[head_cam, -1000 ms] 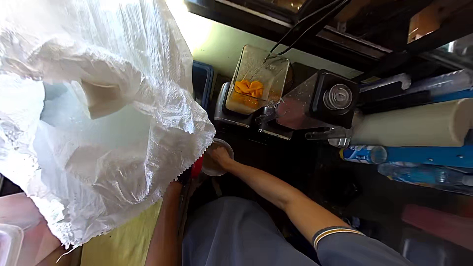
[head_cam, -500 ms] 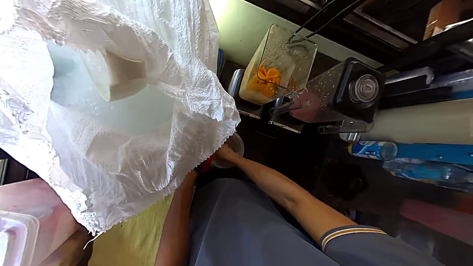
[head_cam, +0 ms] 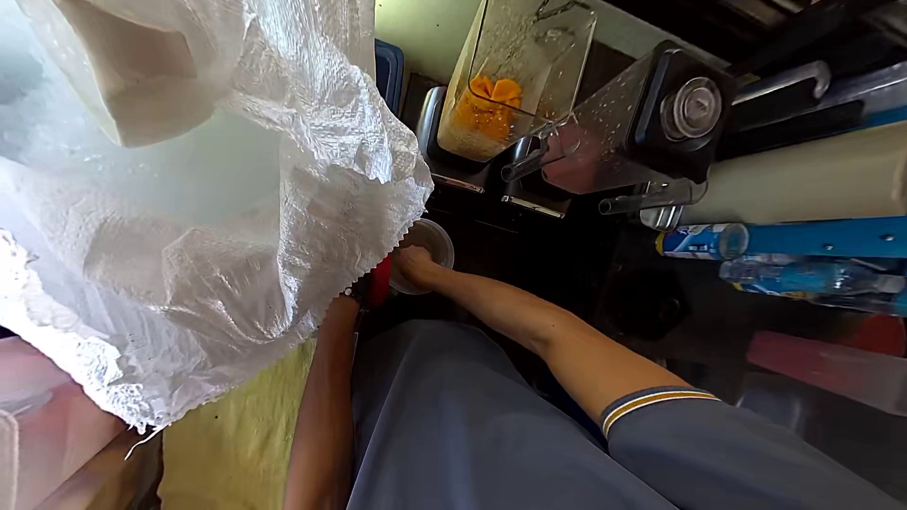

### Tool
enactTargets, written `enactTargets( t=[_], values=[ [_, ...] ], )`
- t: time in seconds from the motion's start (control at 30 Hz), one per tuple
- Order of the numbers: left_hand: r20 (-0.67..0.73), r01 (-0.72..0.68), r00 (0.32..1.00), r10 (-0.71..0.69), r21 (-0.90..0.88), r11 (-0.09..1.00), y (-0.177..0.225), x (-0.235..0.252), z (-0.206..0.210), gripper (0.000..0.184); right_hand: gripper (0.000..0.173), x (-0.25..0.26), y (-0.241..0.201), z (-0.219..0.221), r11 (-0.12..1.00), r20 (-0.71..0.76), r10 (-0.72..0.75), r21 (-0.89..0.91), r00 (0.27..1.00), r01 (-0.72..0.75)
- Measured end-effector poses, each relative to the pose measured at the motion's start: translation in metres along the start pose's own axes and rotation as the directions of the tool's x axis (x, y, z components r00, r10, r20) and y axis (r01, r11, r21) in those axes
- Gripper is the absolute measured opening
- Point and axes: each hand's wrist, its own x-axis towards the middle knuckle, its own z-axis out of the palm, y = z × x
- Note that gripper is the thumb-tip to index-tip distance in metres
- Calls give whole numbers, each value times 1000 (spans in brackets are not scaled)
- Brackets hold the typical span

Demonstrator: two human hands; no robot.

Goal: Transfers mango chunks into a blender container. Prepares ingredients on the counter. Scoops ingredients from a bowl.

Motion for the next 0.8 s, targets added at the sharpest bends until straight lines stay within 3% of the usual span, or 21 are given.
enactTargets(
  t=[0.03,0.07,0.1,0.13,0.23,0.27,0.3,0.33,0.4,0.53,0.7,0.73,0.77,0.8],
  values=[
    [293,33,956,-25,-21,999,-2,15,-22,47,22,3,4,-1,998,15,-2,70,1000,0],
    [281,32,960,-8,-83,996,-8,35,-14,46,25,11,10,-1,989,5,6,149,1000,-7],
    [76,-28,996,40,-145,989,-17,58,16,41,28,19,13,-2,975,7,23,220,1000,-24],
    [-13,-73,997,72,-145,987,-22,77,33,41,30,26,14,-3,957,21,41,285,999,-46],
    [-113,-121,988,108,-110,987,-19,72,33,39,27,40,14,-2,889,14,77,451,997,-75],
    [-90,-78,994,67,-125,989,-9,42,12,38,26,38,15,-4,864,-13,89,499,996,-71],
    [131,29,991,-16,-97,995,9,7,-28,41,27,31,17,-8,840,-36,98,538,995,-63],
    [186,108,978,-90,-87,990,23,-18,-49,41,29,20,18,-12,822,-62,105,568,992,-52],
    [130,159,981,-145,-101,982,33,-36,-55,39,31,-11,24,-18,790,-107,104,613,989,-17],
    [59,130,991,-121,-176,976,26,-34,-51,39,29,-78,46,-13,690,-209,108,720,972,78],
    [26,153,988,-151,-228,962,15,-17,-39,41,28,-147,84,-16,503,-157,119,861,980,77],
    [-59,101,991,-117,-221,970,11,-13,-28,41,28,-154,90,-16,480,-158,132,874,979,76],
    [-261,5,963,-67,-231,973,3,-4,-7,39,28,-159,94,-16,469,-170,138,879,976,87],
    [-487,-101,873,-20,-221,970,-3,6,15,37,28,-162,97,-17,466,-189,145,879,971,101]
  ],
)
